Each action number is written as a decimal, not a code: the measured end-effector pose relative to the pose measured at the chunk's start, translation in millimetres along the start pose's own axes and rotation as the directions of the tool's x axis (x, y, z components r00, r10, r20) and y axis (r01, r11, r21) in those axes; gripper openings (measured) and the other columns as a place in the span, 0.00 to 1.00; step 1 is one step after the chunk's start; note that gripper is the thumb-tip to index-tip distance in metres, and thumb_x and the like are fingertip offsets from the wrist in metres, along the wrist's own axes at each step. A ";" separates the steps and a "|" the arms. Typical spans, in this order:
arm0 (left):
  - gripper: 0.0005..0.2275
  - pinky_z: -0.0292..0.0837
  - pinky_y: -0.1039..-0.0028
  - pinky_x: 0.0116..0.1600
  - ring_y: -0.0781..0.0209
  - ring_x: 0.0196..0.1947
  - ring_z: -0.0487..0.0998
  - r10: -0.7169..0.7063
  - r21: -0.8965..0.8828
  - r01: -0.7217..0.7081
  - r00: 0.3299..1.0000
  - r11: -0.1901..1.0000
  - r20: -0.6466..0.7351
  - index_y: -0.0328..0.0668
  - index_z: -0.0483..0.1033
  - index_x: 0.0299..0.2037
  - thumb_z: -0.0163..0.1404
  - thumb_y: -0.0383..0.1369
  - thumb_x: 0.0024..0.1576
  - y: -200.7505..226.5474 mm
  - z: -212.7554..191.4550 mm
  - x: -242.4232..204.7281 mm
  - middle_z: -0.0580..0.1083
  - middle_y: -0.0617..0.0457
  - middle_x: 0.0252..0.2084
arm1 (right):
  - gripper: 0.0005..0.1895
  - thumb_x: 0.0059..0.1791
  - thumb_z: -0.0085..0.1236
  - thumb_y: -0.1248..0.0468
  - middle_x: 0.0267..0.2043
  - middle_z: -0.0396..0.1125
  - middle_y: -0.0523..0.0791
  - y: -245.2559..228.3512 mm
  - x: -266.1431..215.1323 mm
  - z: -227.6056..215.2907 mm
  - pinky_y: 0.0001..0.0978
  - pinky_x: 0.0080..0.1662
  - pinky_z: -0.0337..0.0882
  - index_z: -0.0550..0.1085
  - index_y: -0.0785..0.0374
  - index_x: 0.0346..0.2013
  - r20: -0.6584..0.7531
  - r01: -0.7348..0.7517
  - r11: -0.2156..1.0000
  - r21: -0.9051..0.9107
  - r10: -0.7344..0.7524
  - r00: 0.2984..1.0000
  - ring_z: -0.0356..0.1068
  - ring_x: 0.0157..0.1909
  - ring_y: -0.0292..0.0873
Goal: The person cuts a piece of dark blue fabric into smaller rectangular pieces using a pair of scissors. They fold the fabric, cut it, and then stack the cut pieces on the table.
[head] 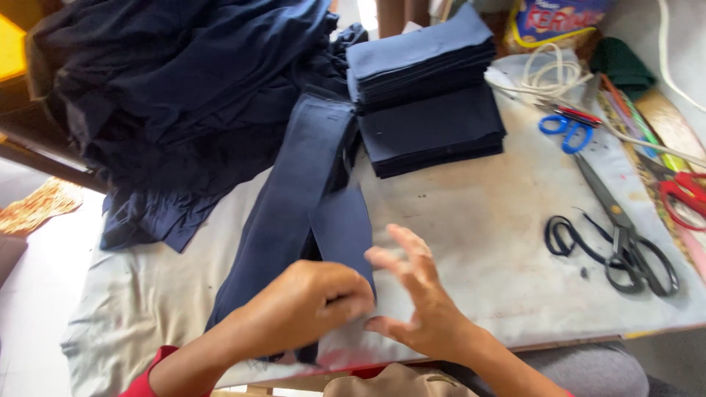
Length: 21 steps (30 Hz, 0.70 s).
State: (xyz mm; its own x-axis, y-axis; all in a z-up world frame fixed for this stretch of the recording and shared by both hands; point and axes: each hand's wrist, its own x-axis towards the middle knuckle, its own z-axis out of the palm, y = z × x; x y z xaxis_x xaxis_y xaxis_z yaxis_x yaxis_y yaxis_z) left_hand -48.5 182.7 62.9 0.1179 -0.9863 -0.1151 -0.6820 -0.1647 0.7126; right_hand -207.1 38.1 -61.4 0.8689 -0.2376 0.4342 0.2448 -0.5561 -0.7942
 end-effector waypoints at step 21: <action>0.05 0.78 0.67 0.27 0.56 0.34 0.77 0.494 0.778 -0.210 0.857 0.592 -0.145 0.54 0.72 0.34 0.49 0.30 0.50 -31.5 87.2 317.9 0.69 0.59 0.32 | 0.17 0.51 0.56 0.68 0.45 0.77 0.60 63.6 -128.2 -75.1 0.57 0.48 0.78 0.76 0.71 0.54 -0.201 -0.294 0.316 0.902 0.910 0.362 0.78 0.47 0.58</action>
State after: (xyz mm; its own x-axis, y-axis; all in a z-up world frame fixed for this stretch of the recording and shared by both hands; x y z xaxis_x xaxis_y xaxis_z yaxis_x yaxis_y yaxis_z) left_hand -52.4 -126.1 -56.5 -0.1314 -0.9259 0.3541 -0.9902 0.1052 -0.0923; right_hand -335.2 -26.6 -135.7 0.4515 -0.7520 -0.4803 0.2098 0.6127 -0.7620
